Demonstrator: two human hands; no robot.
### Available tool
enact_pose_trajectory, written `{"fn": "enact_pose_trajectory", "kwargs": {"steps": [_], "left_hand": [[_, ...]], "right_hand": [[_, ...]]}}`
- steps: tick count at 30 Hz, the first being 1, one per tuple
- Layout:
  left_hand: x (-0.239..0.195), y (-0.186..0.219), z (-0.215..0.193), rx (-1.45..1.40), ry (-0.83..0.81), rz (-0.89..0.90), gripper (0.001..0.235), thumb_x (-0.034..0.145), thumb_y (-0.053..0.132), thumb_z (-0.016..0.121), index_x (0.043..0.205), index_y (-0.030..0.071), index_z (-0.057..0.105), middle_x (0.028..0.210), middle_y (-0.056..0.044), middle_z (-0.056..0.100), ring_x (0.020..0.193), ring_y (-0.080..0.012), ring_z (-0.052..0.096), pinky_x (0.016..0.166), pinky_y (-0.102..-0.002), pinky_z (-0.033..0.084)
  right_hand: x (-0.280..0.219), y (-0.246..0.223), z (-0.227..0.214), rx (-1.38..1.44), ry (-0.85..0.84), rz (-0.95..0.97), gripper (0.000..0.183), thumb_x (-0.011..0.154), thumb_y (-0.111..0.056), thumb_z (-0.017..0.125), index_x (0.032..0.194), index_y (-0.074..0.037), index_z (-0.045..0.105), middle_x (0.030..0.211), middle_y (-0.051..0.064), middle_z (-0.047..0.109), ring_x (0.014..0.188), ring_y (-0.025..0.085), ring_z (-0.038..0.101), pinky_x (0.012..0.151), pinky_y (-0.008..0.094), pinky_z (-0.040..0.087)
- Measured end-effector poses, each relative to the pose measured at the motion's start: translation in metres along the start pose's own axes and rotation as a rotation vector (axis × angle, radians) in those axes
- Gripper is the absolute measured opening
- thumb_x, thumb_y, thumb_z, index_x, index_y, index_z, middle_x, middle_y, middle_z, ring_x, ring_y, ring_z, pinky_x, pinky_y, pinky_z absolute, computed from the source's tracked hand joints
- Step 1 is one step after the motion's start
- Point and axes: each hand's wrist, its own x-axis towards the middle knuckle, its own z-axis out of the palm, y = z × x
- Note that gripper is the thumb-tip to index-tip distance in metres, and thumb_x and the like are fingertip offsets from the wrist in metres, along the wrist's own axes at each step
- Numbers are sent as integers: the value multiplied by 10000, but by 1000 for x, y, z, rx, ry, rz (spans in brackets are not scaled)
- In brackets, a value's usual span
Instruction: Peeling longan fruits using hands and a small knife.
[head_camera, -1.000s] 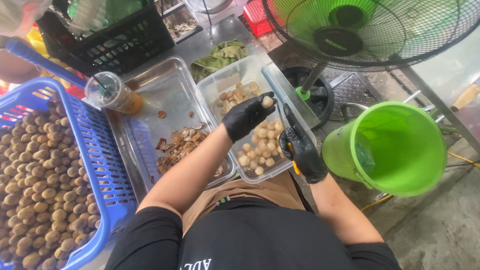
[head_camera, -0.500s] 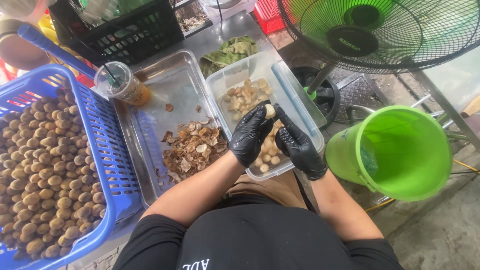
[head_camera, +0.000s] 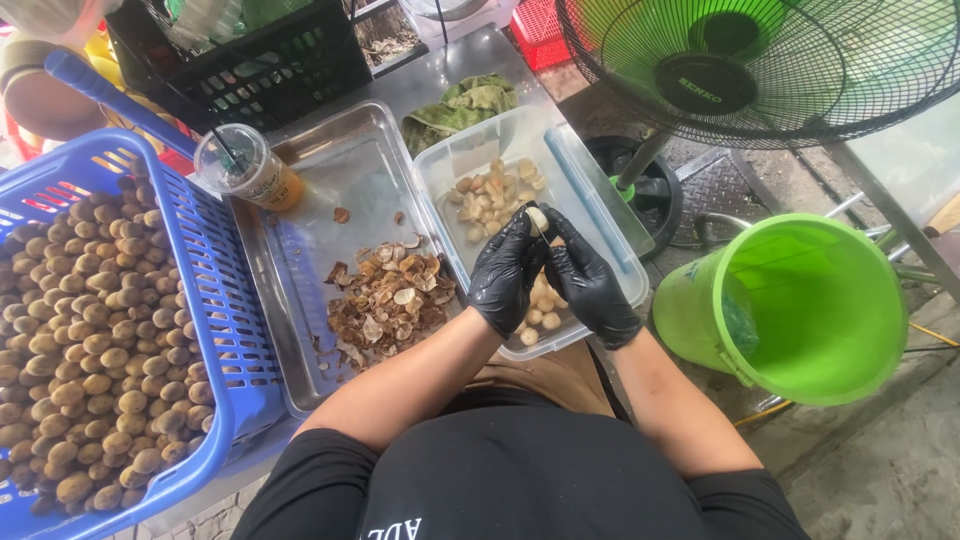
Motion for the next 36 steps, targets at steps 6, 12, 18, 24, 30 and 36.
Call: {"fn": "enact_pose_trajectory", "kwargs": {"steps": [6, 12, 18, 24, 30, 36], "left_hand": [[15, -4, -14, 15, 14, 53, 339, 981, 208, 725, 1268, 33, 686, 1128, -33, 703, 1018, -122, 648, 943, -262, 520], [54, 2, -28, -39, -13, 66, 417, 983, 242, 682, 1366, 89, 619, 1156, -41, 700, 1047, -159, 648, 964, -288, 531], [133, 17, -75, 49, 240, 30, 482, 994, 352, 603, 1443, 190, 541, 1276, 13, 660, 1124, -175, 630, 980, -319, 500], [141, -15, -117, 1283, -162, -75, 522, 931, 334, 690, 1423, 174, 619, 1324, -107, 669, 1157, -237, 638, 988, -355, 500], [119, -29, -66, 2105, -476, 201, 515, 802, 136, 654, 1315, 187, 653, 1328, -149, 627, 1203, -362, 599, 1016, -426, 482], [197, -70, -96, 2424, -601, -245, 320, 855, 178, 598, 1108, 106, 779, 1160, -176, 718, 1117, -352, 687, 980, -414, 561]], "right_hand": [[25, 8, 0, -79, -21, -85, 494, 1073, -20, 522, 1561, -74, 460, 1355, -3, 611, 877, 23, 520, 773, 186, 485], [58, 8, -5, -320, -71, -413, 450, 1082, -10, 534, 1525, -29, 455, 1433, 88, 574, 1144, 96, 561, 967, 243, 494], [96, -3, -22, 189, -51, 176, 416, 1106, -190, 483, 1509, -107, 545, 983, 27, 582, 708, 51, 510, 605, 196, 436], [71, -19, -46, 384, -34, 256, 422, 1155, -302, 387, 1508, -82, 461, 740, -18, 472, 562, 76, 397, 498, 225, 334], [32, -8, -57, 469, 71, 257, 448, 1112, -338, 370, 1497, -138, 480, 713, -11, 494, 521, 75, 406, 466, 216, 342], [12, 10, -69, 441, 164, 316, 397, 1127, -332, 384, 1407, -81, 513, 731, 3, 512, 529, 84, 427, 470, 219, 353]]}}
